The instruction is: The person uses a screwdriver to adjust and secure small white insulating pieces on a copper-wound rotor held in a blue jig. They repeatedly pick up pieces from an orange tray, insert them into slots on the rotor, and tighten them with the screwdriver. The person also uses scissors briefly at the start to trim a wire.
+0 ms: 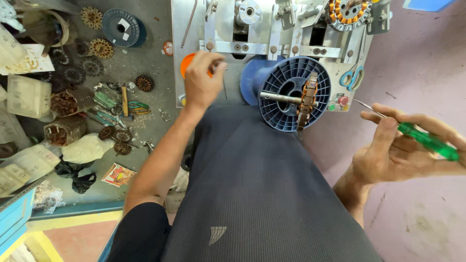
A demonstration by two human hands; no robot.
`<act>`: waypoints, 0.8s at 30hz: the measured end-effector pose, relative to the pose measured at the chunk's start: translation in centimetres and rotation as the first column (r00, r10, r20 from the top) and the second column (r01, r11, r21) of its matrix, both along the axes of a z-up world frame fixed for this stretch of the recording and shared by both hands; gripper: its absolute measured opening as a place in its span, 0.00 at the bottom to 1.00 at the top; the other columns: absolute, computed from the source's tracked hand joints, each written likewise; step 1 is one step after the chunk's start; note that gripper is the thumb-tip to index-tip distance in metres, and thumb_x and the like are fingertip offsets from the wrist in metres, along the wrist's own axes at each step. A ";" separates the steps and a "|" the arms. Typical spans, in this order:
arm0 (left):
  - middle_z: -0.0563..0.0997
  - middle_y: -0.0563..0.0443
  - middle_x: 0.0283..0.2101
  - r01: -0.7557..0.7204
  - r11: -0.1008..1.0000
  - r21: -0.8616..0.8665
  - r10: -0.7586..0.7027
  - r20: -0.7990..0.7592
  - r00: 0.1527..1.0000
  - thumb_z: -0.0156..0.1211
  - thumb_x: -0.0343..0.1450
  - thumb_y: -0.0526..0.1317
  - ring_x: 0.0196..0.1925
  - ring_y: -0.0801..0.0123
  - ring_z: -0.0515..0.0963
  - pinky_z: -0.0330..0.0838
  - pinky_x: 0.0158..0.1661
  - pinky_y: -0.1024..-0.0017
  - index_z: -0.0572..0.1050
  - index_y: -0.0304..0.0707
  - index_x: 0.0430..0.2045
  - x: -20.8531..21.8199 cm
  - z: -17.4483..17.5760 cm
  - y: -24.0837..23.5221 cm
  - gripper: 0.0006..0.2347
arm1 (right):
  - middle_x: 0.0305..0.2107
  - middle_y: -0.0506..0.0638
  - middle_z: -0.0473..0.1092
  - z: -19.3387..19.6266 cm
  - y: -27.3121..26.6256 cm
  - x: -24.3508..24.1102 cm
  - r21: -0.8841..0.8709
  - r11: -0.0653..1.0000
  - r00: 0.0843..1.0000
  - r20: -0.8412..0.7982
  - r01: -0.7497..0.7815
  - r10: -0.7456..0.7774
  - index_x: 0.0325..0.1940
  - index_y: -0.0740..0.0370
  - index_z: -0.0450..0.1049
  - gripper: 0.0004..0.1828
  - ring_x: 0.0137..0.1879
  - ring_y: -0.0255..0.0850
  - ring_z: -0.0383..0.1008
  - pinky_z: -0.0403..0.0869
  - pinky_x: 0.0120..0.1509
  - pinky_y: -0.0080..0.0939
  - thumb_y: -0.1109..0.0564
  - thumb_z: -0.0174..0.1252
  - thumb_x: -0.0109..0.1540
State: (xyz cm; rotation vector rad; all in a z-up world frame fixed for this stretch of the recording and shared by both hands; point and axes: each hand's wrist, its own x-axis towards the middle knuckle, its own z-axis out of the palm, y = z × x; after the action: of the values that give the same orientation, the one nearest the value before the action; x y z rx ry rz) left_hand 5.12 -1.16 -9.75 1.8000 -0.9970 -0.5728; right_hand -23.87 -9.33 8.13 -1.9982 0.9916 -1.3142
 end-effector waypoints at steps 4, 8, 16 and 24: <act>0.78 0.45 0.38 -0.075 0.994 0.084 0.053 0.242 0.969 0.67 0.67 0.33 0.39 0.52 0.80 0.74 0.40 0.60 0.80 0.33 0.38 3.3 -4.8 1.6 0.08 | 0.46 0.62 0.66 -2.1 0.2 -1.2 0.146 0.989 0.999 0.048 -0.033 0.026 0.65 0.54 0.46 0.28 0.46 0.53 0.80 0.84 0.54 0.50 0.77 0.53 0.79; 0.78 0.44 0.38 -0.016 0.987 0.162 -0.050 0.391 0.919 0.66 0.68 0.33 0.40 0.47 0.80 0.73 0.39 0.55 0.81 0.34 0.36 3.3 -7.5 1.4 0.06 | 0.44 0.62 0.67 -2.6 0.5 -1.8 0.153 0.984 0.996 0.004 -0.093 0.094 0.65 0.53 0.45 0.29 0.46 0.53 0.79 0.83 0.55 0.50 0.78 0.53 0.80; 0.80 0.43 0.40 0.001 0.997 0.072 -0.025 0.339 0.940 0.66 0.70 0.32 0.41 0.51 0.81 0.75 0.41 0.59 0.80 0.32 0.38 3.4 -6.8 1.4 0.06 | 0.41 0.62 0.68 -2.1 1.7 -1.0 0.231 0.973 0.994 0.108 -0.018 -0.007 0.65 0.56 0.46 0.25 0.42 0.50 0.78 0.81 0.50 0.48 0.73 0.54 0.78; 0.81 0.47 0.41 0.077 0.911 -0.406 -0.350 -0.658 0.667 0.60 0.75 0.29 0.39 0.71 0.82 0.80 0.42 0.73 0.76 0.25 0.46 0.0 3.9 1.4 0.07 | 0.28 0.47 0.75 0.9 1.9 1.4 0.456 0.879 0.942 -0.211 -0.143 0.262 0.56 0.65 0.76 0.11 0.27 0.27 0.69 0.68 0.31 0.28 0.65 0.55 0.70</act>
State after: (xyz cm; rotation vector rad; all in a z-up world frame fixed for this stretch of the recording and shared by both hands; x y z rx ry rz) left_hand 5.12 0.23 -5.88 0.9764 -0.6867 -1.0821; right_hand -22.49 -7.46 9.05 -1.8881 1.0503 -0.6446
